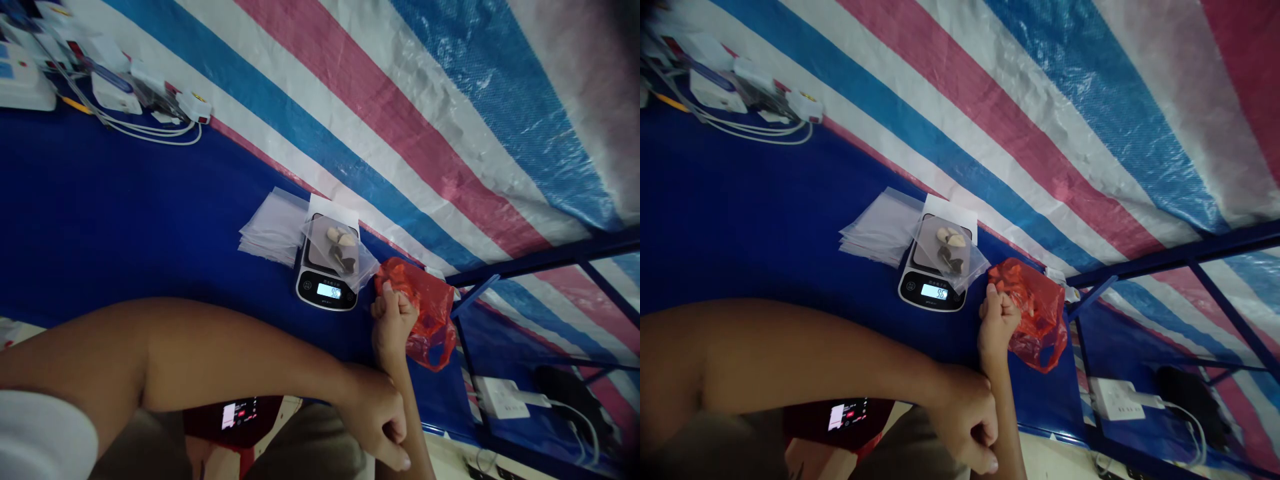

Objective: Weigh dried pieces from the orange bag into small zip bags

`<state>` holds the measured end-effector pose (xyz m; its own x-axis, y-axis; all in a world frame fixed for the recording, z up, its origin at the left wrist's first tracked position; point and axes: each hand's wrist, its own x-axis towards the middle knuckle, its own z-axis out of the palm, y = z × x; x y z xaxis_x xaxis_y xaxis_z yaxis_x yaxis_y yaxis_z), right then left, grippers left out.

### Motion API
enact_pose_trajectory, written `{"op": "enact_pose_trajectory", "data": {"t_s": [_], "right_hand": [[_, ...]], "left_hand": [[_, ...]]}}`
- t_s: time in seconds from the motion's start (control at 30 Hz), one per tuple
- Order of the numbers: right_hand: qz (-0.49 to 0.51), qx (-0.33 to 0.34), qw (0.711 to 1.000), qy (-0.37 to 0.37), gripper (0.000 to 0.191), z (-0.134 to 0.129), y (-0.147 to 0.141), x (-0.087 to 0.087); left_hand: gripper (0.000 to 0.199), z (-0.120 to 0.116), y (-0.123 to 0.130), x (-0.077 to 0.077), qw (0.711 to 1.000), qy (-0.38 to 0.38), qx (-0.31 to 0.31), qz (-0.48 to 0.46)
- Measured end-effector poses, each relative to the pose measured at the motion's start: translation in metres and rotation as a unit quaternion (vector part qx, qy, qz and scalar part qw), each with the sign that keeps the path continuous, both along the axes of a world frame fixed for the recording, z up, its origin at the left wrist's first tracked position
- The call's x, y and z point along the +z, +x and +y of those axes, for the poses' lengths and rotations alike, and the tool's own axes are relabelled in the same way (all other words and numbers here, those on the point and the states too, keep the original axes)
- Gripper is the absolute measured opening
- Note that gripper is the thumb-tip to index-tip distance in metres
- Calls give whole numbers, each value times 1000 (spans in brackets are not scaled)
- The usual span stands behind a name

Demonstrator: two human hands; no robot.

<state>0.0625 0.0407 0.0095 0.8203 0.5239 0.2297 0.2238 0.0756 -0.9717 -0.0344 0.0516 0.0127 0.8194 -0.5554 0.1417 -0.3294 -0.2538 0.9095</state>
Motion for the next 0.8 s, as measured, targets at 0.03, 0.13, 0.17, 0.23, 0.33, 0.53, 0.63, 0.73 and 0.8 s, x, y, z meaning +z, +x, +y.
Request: {"op": "enact_pose_trajectory", "data": {"t_s": [0.03,0.13,0.17,0.23,0.33,0.53,0.63,0.73,0.8], "right_hand": [[0,3,1000,-1,60,0,0,0],[1,11,1000,-2,60,0,0,1],[2,13,1000,-1,60,1,0,2],[2,18,1000,-1,59,1,-1,3],[6,29,1000,-2,56,1,-1,5],[-14,52,998,-9,26,0,-1,10],[-65,95,992,-58,34,6,0,18],[-163,99,971,-143,35,20,2,30],[-202,85,963,-155,32,31,4,44]], "left_hand": [[34,0,0,0,1000,1,0,2],[33,0,0,1,1000,7,0,8],[32,0,0,1,1000,8,0,8],[32,1,0,2,1000,10,-1,8],[33,0,-1,2,1000,7,4,9],[33,-1,-1,-1,1000,7,4,12],[34,-1,-1,-1,1000,-15,4,14],[36,-2,-2,-3,999,-39,4,16],[36,-4,-2,-6,999,-38,11,8]]}}
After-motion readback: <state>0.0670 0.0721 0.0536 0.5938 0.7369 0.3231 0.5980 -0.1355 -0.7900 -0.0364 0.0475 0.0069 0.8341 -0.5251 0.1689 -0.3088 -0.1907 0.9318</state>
